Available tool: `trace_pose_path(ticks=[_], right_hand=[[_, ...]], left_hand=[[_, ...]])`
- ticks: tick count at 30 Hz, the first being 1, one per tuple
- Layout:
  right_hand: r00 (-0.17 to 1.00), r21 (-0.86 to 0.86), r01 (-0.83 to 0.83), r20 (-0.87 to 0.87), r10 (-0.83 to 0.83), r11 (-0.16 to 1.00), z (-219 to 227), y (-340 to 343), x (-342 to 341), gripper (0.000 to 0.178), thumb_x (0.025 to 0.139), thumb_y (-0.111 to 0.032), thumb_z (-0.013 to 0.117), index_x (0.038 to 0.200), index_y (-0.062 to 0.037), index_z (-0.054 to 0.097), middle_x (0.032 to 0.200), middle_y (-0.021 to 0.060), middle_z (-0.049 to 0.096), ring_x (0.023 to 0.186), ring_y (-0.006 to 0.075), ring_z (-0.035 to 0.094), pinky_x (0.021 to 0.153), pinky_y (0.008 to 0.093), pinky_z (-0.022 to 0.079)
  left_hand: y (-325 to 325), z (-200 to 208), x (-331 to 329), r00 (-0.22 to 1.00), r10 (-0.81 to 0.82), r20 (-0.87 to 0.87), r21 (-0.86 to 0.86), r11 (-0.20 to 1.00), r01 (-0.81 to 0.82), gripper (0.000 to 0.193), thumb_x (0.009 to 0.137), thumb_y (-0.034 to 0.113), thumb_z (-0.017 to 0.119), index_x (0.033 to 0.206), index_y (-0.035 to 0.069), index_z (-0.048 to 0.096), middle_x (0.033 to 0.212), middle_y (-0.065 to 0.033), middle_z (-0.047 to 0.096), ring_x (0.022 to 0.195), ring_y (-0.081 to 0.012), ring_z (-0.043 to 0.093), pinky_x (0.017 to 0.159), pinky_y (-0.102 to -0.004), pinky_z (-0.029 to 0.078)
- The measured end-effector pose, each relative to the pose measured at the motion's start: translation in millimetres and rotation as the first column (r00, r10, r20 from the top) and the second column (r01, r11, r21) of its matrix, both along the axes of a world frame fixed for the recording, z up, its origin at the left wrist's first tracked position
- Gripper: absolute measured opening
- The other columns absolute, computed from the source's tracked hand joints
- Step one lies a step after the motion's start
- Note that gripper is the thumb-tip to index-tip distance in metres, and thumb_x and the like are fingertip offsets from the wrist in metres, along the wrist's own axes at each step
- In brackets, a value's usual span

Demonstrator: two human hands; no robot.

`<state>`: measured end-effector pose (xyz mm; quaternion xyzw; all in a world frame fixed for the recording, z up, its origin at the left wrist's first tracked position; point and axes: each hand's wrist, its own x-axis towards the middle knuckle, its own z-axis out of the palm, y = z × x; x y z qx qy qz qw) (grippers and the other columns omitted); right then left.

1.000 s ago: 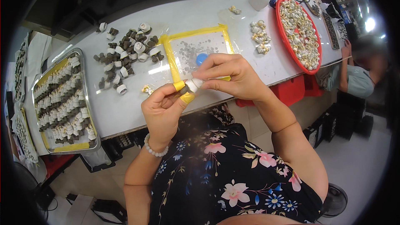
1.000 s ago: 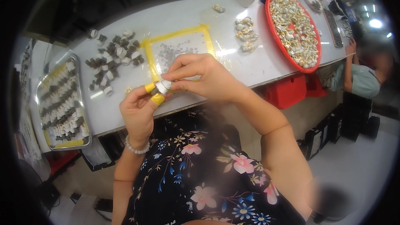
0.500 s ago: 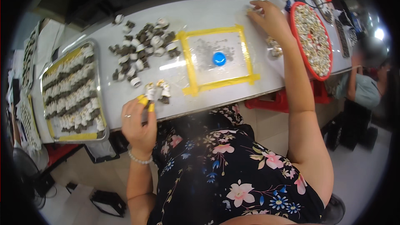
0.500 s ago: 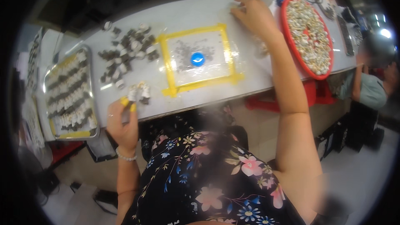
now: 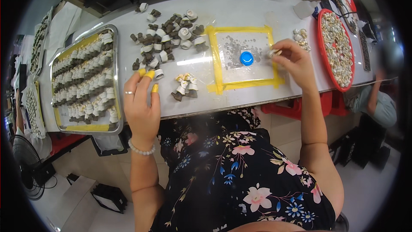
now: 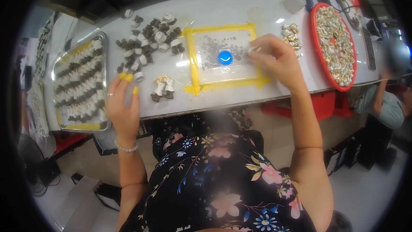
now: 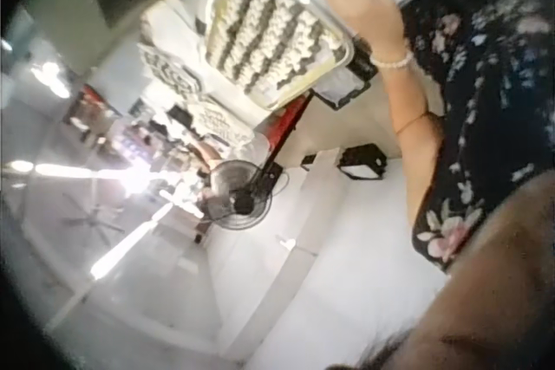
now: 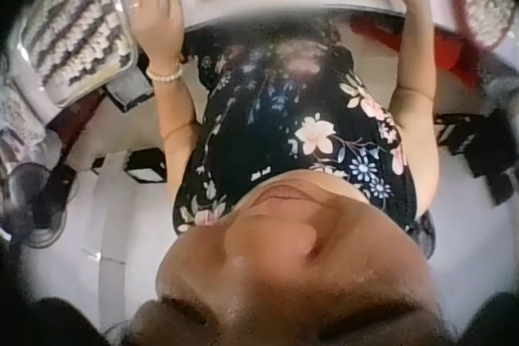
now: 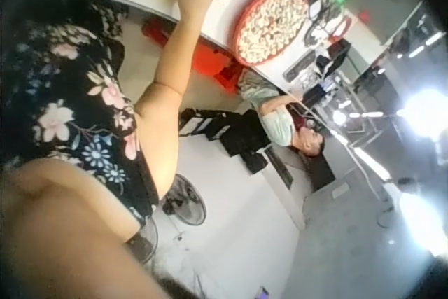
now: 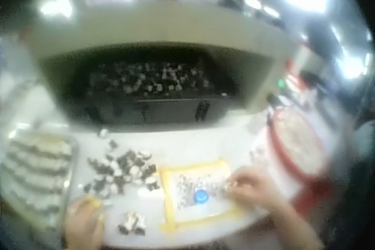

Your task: The person assembles figurines by dipping figurine heads in glue, attaching them onto figurine bodies by hand, placing the assembled figurines onto a tray, and retrieving more figurine parts from a heating chamber.

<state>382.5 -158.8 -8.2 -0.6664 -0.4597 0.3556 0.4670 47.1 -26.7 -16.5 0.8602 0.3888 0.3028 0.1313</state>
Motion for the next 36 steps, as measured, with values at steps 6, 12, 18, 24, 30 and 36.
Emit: trace_pose_path(ticks=[6, 12, 18, 24, 30, 36], right_hand=[[0.871, -0.010, 0.007, 0.491, -0.002, 1.000, -0.9, -6.0, -9.8, 0.021, 0.072, -0.004, 0.072, 0.091, -0.0022, 0.062, 0.087, 0.0043, 0.060, 0.076, 0.0130, 0.055, 0.067, 0.0263, 0.045], [0.702, 0.011, -0.161, 0.704, 0.106, 0.987, 9.0, -5.9, -4.8, 0.029, 0.072, -0.008, 0.072, 0.101, -0.0041, 0.067, 0.087, 0.0083, 0.060, 0.077, 0.0209, 0.057, 0.067, 0.0293, 0.046], [0.823, 0.083, -0.193, 0.556, 0.115, 0.978, 11.4, 11.2, -21.8, 0.024, 0.074, -0.007, 0.070, 0.098, -0.0041, 0.067, 0.086, 0.0079, 0.060, 0.077, 0.0214, 0.057, 0.066, 0.0301, 0.047], [0.731, 0.060, -0.324, 0.650, 0.210, 0.944, 8.9, 29.8, -31.2, 0.021, 0.074, -0.007, 0.069, 0.095, -0.0039, 0.068, 0.084, 0.0085, 0.060, 0.076, 0.0237, 0.058, 0.066, 0.0322, 0.048], [0.626, 0.019, -0.363, 0.745, 0.229, 0.932, 13.0, 33.5, -32.3, 0.022, 0.071, -0.008, 0.069, 0.093, -0.0049, 0.068, 0.080, 0.0080, 0.059, 0.075, 0.0253, 0.057, 0.066, 0.0342, 0.048], [0.758, 0.067, -0.299, 0.622, 0.195, 0.952, 12.9, 29.6, -33.8, 0.020, 0.074, -0.005, 0.069, 0.094, -0.0035, 0.068, 0.082, 0.0078, 0.061, 0.070, 0.0209, 0.058, 0.063, 0.0294, 0.048]], left_hand=[[16.7, -3.1, 4.7, 0.992, -0.056, -0.114, -0.170, 0.985, 0.036, 0.028, 0.073, -0.003, 0.062, 0.101, -0.002, 0.059, 0.108, -0.0158, 0.052, 0.092, -0.0311, 0.055, 0.080, -0.0356, 0.045], [12.0, -10.1, -2.0, 0.974, -0.001, 0.228, -0.223, 0.973, 0.054, 0.030, 0.073, -0.006, 0.061, 0.103, -0.006, 0.058, 0.108, -0.0148, 0.060, 0.091, -0.0227, 0.060, 0.078, -0.0322, 0.048], [-21.9, -8.6, 28.1, 0.591, 0.078, 0.803, -0.463, 0.706, 0.536, 0.037, 0.079, -0.007, 0.049, 0.115, -0.007, 0.051, 0.108, -0.0186, 0.060, 0.082, -0.0184, 0.059, 0.073, -0.0298, 0.049], [-51.8, 1.5, 67.1, 0.350, 0.484, 0.802, -0.541, 0.339, 0.770, 0.031, 0.090, 0.006, 0.052, 0.118, -0.007, 0.049, 0.105, -0.0163, 0.060, 0.076, -0.0154, 0.057, 0.069, -0.0277, 0.049], [-63.5, -7.8, 82.6, 0.499, 0.388, 0.775, -0.599, 0.199, 0.776, 0.029, 0.089, 0.002, 0.057, 0.116, -0.005, 0.050, 0.101, -0.0131, 0.062, 0.085, -0.0138, 0.061, 0.074, -0.0277, 0.053], [-67.9, -19.6, 98.8, 0.563, 0.343, 0.752, -0.649, 0.235, 0.724, 0.030, 0.086, -0.002, 0.058, 0.114, -0.006, 0.050, 0.103, -0.0143, 0.061, 0.093, -0.0222, 0.063, 0.080, -0.0364, 0.055]])
